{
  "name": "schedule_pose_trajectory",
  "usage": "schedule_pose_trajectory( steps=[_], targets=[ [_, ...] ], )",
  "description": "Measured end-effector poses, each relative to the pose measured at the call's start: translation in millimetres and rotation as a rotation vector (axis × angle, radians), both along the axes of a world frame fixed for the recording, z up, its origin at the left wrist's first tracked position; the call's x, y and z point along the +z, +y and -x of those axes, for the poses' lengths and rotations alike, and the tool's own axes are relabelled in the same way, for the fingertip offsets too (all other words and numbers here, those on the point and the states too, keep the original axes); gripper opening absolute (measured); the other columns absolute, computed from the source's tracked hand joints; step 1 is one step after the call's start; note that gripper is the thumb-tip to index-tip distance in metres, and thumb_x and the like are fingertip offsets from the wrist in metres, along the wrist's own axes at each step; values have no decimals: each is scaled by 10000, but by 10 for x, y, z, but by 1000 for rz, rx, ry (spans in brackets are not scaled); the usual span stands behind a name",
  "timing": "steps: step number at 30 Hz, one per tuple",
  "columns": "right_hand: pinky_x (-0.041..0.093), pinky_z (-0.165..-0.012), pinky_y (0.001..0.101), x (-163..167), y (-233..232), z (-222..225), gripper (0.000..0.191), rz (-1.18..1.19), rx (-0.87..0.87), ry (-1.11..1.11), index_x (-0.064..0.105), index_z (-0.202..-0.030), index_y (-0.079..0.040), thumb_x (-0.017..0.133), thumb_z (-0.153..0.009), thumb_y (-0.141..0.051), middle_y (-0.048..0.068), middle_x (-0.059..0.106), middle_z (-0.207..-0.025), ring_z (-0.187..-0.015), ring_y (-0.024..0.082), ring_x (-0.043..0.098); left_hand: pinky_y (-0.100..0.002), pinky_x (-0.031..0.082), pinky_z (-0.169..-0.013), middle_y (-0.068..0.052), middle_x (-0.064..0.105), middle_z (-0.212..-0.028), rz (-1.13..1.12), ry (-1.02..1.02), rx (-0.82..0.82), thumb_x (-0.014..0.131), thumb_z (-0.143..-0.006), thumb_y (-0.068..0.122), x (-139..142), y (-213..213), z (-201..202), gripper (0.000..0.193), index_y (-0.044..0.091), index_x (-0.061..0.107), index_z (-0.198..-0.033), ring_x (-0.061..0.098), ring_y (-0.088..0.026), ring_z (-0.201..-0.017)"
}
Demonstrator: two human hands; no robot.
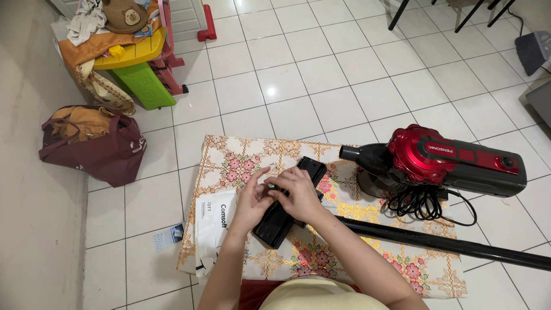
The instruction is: The person lays a corded vacuum cleaner on a table, detaches the floor head, unscrews its base plate with a screwdriver, wipes the inside with a tissue, then reassembles the head and refits it to the wand.
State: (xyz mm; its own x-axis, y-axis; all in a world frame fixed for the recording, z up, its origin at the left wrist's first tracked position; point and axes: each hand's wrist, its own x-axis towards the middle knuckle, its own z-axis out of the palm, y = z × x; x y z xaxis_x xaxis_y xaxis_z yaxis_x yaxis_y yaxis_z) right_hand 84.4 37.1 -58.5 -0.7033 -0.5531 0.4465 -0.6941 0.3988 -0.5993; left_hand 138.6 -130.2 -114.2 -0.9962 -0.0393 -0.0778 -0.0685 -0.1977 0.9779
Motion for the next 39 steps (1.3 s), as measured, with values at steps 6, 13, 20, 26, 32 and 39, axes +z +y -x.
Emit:
schedule_pose_trajectory(
  steps=[6,13,20,26,32,39],
  targets=[
    [574,-790,369,-1,-79,-68,352,116,-8,-132,724,-1176,-96,788,-830,-111,79,712,-978,-902,271,702,-229,563,-812,-68,755,-993,143,26,198,622,-829,-139,-84,112,64,339,-35,679,-1146,690,-78,-910],
    [589,-592,283,-104,-153,-65,328,192,-240,-285,681,-921,-47,899,-739,-209,80,659,-857,-673,169,721,-237,587,-718,-70,754,-847,386,29,377,728,-798,-82,-116,318,10,175,-24,653,-945,713,-86,-810],
    [537,-702,402,-28,-56,-34,225,25,-117,-161,752,-919,-76,860,-736,-148,72,741,-868,-804,287,703,-236,552,-848,-65,719,-1075,128,72,223,676,-790,-125,-47,253,0,540,39,498,-1273,672,-94,-990],
    [568,-829,402,16,-63,21,270,26,18,-202,751,-1085,-79,782,-818,-62,87,751,-1017,-933,298,698,-252,556,-873,-96,660,-1001,-68,-8,37,568,-814,-192,58,27,-15,792,89,386,-1532,663,-112,-953],
    [615,-729,337,-4,-140,-50,356,184,-42,-349,683,-1100,-23,806,-766,-44,124,605,-1120,-886,245,733,-240,575,-811,-91,696,-1030,70,20,219,629,-829,-167,-26,116,45,518,-20,570,-1323,685,-108,-928],
    [591,-675,334,-107,-218,-48,253,133,-179,-334,680,-932,-13,863,-787,-111,105,668,-895,-786,247,738,-245,602,-784,-95,690,-961,209,13,366,761,-808,-135,-87,246,-7,359,-41,618,-1124,666,-102,-864]
  ],
)
